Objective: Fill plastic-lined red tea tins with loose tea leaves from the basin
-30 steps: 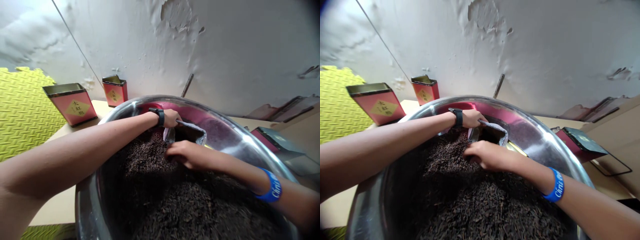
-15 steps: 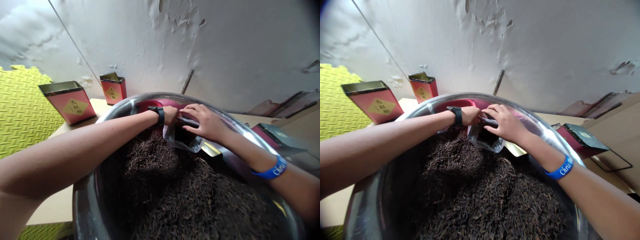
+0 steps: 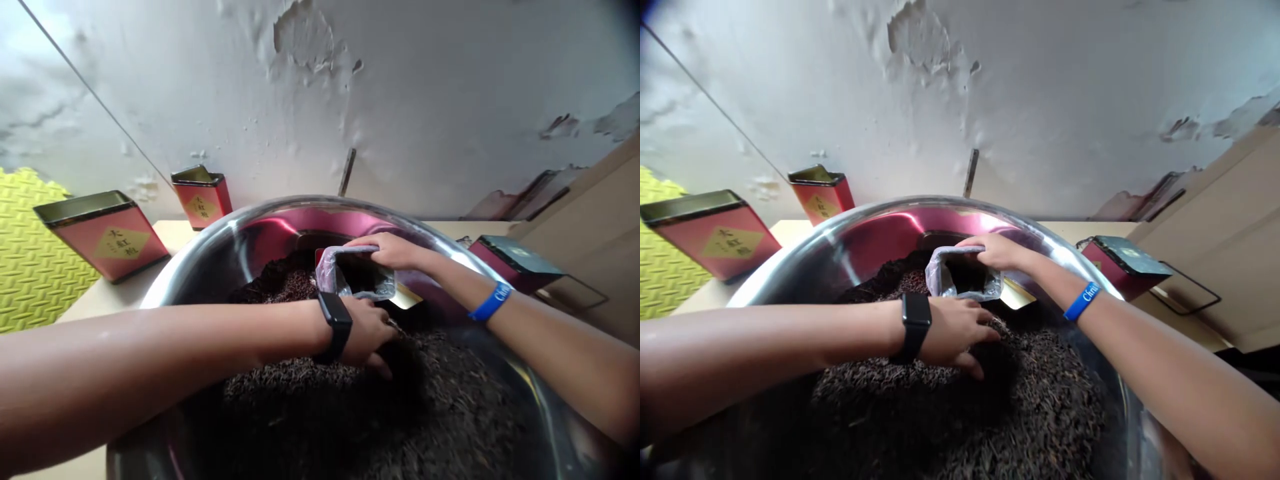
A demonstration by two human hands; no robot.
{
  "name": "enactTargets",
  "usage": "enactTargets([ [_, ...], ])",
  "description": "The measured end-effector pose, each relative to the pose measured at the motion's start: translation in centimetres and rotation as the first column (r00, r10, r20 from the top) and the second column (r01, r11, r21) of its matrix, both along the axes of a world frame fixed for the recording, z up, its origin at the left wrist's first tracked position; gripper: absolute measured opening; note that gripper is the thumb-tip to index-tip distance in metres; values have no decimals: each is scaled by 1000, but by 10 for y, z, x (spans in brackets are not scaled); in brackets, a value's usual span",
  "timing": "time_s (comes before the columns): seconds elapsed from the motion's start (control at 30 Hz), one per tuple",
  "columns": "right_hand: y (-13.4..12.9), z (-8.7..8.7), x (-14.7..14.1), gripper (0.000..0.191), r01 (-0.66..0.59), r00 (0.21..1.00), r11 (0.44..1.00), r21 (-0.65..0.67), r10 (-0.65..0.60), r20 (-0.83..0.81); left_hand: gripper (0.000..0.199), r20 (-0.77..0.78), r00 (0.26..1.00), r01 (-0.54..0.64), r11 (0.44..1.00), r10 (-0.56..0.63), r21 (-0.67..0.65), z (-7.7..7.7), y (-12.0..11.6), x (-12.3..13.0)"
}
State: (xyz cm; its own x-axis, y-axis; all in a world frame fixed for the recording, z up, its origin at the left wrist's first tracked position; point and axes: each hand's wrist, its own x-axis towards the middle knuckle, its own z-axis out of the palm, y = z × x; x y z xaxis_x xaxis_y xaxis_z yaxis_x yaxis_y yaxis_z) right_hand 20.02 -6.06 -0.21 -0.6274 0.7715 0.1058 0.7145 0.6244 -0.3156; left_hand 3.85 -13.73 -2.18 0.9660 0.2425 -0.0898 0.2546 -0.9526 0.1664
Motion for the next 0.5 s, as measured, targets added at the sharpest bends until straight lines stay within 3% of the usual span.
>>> enactTargets([
  [0.07,1,0,1,48,15,1000,999,-43,-15,0,65,-81,996,-49,997,44,-64,-16,4,3],
  [0.17,3,-1,1,47,14,1000,999,-44,-14,-4,54,-69,998,-9,992,0,-126,-22,12,5],
  [0.33,2,0,-1,51,2,1000,999,-33,-3,-10,29,13,996,94,987,-93,-133,-15,18,8],
  [0.5,-1,1,-4,50,6,1000,1000,-29,-6,-2,21,179,975,169,963,-132,-208,2,22,4],
])
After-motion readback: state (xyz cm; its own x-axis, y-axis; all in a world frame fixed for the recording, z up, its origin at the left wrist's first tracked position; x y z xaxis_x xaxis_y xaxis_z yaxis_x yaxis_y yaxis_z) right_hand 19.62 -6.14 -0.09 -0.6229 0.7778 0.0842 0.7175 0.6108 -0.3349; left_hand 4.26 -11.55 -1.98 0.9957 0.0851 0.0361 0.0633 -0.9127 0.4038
